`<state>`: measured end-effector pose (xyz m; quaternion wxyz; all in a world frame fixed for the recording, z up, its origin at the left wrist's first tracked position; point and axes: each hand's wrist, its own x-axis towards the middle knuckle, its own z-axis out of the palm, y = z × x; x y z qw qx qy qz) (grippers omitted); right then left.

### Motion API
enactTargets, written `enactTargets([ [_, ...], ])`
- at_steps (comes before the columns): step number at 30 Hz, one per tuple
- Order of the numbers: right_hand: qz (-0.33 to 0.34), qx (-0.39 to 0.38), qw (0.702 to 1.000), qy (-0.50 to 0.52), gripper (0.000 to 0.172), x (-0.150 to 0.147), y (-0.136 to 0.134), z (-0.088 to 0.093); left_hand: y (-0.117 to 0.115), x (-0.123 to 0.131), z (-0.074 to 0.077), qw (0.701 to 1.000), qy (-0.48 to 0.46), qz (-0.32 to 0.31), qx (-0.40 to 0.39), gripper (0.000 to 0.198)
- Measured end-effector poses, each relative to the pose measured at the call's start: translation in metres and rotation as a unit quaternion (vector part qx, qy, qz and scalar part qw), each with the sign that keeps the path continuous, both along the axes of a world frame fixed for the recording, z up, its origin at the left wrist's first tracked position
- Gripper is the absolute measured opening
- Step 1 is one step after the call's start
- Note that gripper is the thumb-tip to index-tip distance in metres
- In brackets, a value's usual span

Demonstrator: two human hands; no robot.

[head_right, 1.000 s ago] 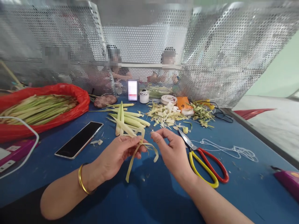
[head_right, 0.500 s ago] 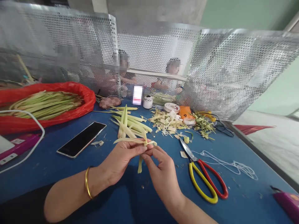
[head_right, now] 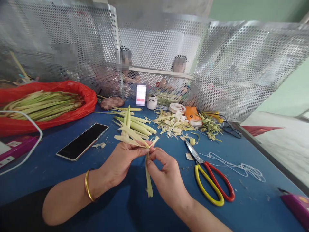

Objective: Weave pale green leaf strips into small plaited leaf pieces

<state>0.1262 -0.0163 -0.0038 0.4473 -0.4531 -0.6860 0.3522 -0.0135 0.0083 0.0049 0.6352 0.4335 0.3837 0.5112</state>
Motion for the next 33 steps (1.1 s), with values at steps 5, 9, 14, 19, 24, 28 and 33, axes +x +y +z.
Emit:
enactTargets([
  [5,0.010,-0.003,1.000,-0.015,0.021,0.001,0.000,0.000,0.001,0.001,0.000,0.999,-0.020,0.021,-0.025,0.015],
  [9,0.007,-0.009,1.000,-0.027,0.021,0.000,-0.001,-0.001,0.001,0.001,0.000,0.998,-0.030,0.028,-0.049,0.022],
  [14,0.003,-0.002,1.000,-0.025,0.024,-0.001,-0.001,-0.003,0.003,-0.001,0.002,0.997,-0.036,0.008,-0.062,0.020],
  [19,-0.102,0.087,0.990,-0.048,0.022,0.010,0.005,-0.001,0.004,-0.004,0.005,0.995,-0.051,-0.034,-0.076,0.013],
  [24,-0.118,0.106,0.984,-0.085,0.015,0.020,0.017,0.001,0.002,-0.005,0.006,0.992,-0.046,-0.055,-0.101,0.019],
  [28,-0.079,0.061,0.989,-0.107,0.011,0.020,0.020,-0.003,0.002,-0.005,0.005,0.993,-0.034,-0.059,-0.095,0.019],
  [33,-0.088,0.073,0.983,-0.146,0.011,0.017,0.016,-0.005,0.003,-0.003,0.005,0.994,0.011,-0.037,-0.098,0.016],
])
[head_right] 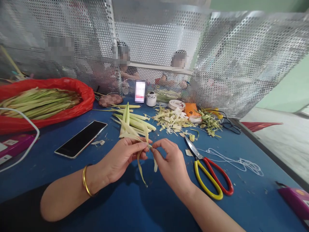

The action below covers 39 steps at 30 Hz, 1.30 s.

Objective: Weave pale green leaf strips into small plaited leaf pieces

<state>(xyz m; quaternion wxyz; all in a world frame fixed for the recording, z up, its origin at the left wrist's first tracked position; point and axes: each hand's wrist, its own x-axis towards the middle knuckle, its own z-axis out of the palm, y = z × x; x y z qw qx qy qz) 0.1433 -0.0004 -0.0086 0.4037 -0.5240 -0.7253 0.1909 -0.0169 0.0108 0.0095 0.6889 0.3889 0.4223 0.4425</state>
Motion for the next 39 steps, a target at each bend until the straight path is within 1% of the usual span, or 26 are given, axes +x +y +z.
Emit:
enactTargets([
  [2,-0.008,0.003,1.000,-0.008,0.012,0.000,-0.002,0.001,0.000,0.000,0.001,1.000,0.018,0.008,0.016,0.014],
  [6,0.006,0.015,1.000,-0.026,0.012,0.000,-0.006,0.004,0.000,0.000,0.001,0.997,0.057,-0.019,0.051,0.021],
  [9,0.015,0.061,0.995,-0.078,0.013,0.000,-0.007,0.006,0.001,-0.001,-0.001,0.993,0.094,-0.021,0.065,0.022],
  [12,0.016,0.124,0.982,-0.142,0.015,0.002,-0.007,0.007,0.002,-0.001,-0.001,0.991,0.115,-0.011,0.074,0.020],
  [14,0.017,0.148,0.974,-0.171,0.016,0.003,-0.007,0.009,0.003,0.000,0.000,0.990,0.121,-0.007,0.071,0.017],
  [17,0.013,0.153,0.971,-0.184,0.017,0.005,-0.007,0.011,0.005,-0.001,0.002,0.990,0.127,-0.009,0.068,0.015],
  [20,0.010,0.148,0.972,-0.183,0.017,0.005,-0.006,0.011,0.007,-0.003,0.003,0.989,0.126,-0.013,0.072,0.019],
  [22,0.010,0.145,0.974,-0.175,0.017,0.005,-0.006,0.011,0.008,-0.005,0.004,0.991,0.115,-0.026,0.068,0.021],
  [26,0.005,0.106,0.987,-0.122,0.016,0.005,-0.006,0.011,0.009,-0.008,0.007,0.996,0.058,-0.054,0.048,0.025],
  [29,0.002,0.072,0.992,-0.099,0.014,0.004,-0.006,0.010,0.009,-0.009,0.007,0.998,0.014,-0.050,0.040,0.028],
  [32,-0.004,0.032,0.996,-0.078,0.013,0.003,-0.007,0.008,0.010,-0.008,0.003,0.997,0.031,-0.042,0.058,0.024],
  [33,-0.002,0.010,0.998,-0.055,0.012,0.001,-0.007,0.008,0.009,-0.007,0.002,0.996,0.045,-0.040,0.067,0.025],
  [35,0.019,-0.045,0.999,0.022,0.010,-0.002,-0.007,0.008,0.008,-0.006,0.001,0.994,0.069,-0.036,0.082,0.027],
  [37,0.047,-0.096,0.988,0.110,0.013,-0.005,-0.007,0.009,0.006,-0.005,0.000,0.993,0.081,-0.031,0.083,0.025],
  [39,0.059,-0.123,0.978,0.157,0.017,-0.007,-0.006,0.009,0.004,-0.004,0.000,0.993,0.088,-0.032,0.075,0.021],
])
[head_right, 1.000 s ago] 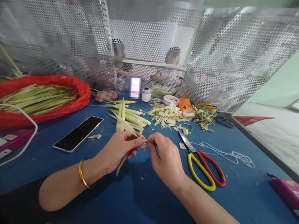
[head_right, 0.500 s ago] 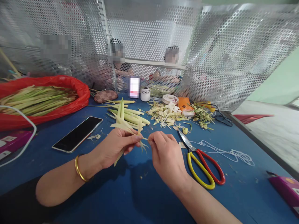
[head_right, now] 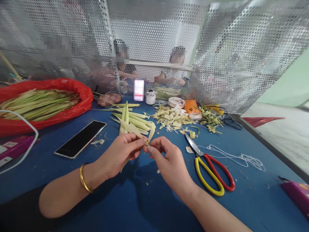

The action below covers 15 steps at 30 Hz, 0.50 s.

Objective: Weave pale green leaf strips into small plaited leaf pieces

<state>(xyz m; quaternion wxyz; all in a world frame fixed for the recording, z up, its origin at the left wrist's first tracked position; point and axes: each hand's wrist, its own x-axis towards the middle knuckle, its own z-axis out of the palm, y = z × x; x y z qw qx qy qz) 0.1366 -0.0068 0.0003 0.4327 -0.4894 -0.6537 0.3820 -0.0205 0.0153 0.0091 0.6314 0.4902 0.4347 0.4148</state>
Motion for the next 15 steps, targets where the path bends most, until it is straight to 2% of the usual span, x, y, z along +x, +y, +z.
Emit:
enactTargets([
  [8,0.009,0.001,0.999,-0.033,0.020,0.0023,0.0004,0.0004,0.0008,0.0024,-0.0031,1.000,-0.001,0.017,-0.008,0.014],
  [15,-0.011,-0.071,0.993,0.092,0.025,-0.0004,0.0040,-0.0030,0.0024,0.0009,-0.0027,1.000,0.016,-0.008,-0.010,0.022],
])
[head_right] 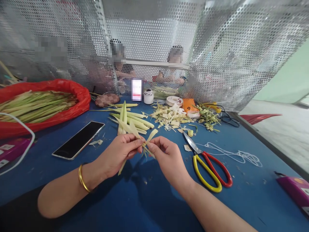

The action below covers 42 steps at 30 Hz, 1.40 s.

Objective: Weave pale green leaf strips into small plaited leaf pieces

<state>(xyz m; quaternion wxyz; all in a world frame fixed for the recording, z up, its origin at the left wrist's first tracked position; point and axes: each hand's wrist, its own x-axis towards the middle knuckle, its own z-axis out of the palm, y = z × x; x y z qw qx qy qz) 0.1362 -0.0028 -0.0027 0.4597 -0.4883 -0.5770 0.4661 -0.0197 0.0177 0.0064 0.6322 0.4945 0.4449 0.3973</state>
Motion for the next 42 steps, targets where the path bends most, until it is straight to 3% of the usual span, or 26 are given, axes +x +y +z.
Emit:
enactTargets([
  [5,-0.032,-0.020,0.998,0.058,0.028,0.001,0.001,-0.003,-0.003,0.001,0.000,0.999,0.017,-0.049,-0.008,0.027],
  [9,-0.049,-0.017,0.997,0.059,0.029,0.000,0.000,-0.004,-0.005,0.002,0.002,0.997,0.055,-0.055,0.012,0.015],
  [14,-0.068,0.010,0.998,-0.014,0.029,0.001,0.003,-0.008,-0.006,0.001,0.005,0.991,0.103,-0.075,0.031,0.011],
  [16,-0.140,0.088,0.983,-0.076,0.020,0.005,0.006,-0.006,-0.007,0.001,0.005,0.991,0.119,-0.062,0.027,0.013],
  [18,-0.216,0.208,0.943,-0.144,0.026,0.010,0.007,-0.001,-0.007,0.001,0.004,0.990,0.127,-0.059,0.022,0.014],
  [19,-0.220,0.259,0.924,-0.175,0.031,0.012,0.007,0.001,-0.008,0.001,0.004,0.989,0.130,-0.065,0.023,0.015],
  [21,-0.146,0.300,0.918,-0.215,0.023,0.013,0.005,0.003,-0.009,0.002,0.002,0.986,0.147,-0.075,0.036,0.019],
  [23,-0.051,0.255,0.944,-0.203,0.006,0.009,0.002,0.003,-0.010,0.003,0.000,0.980,0.178,-0.077,0.055,0.026],
  [24,-0.027,0.210,0.960,-0.181,0.007,0.007,0.001,0.002,-0.011,0.003,-0.001,0.976,0.193,-0.076,0.062,0.029],
  [26,-0.025,0.110,0.986,-0.125,0.010,0.001,-0.001,0.000,-0.012,0.005,-0.002,0.974,0.202,-0.078,0.066,0.030],
  [29,-0.028,0.009,0.999,-0.032,0.016,-0.002,-0.002,-0.001,-0.013,0.007,-0.003,0.981,0.163,-0.096,0.050,0.022],
  [33,-0.025,-0.014,0.999,0.036,0.019,-0.002,-0.001,-0.002,-0.013,0.007,-0.002,0.983,0.138,-0.116,0.033,0.023],
  [42,-0.065,-0.026,0.997,0.026,0.020,-0.007,-0.004,-0.011,-0.011,0.004,0.001,0.977,0.118,-0.177,-0.015,0.022],
])
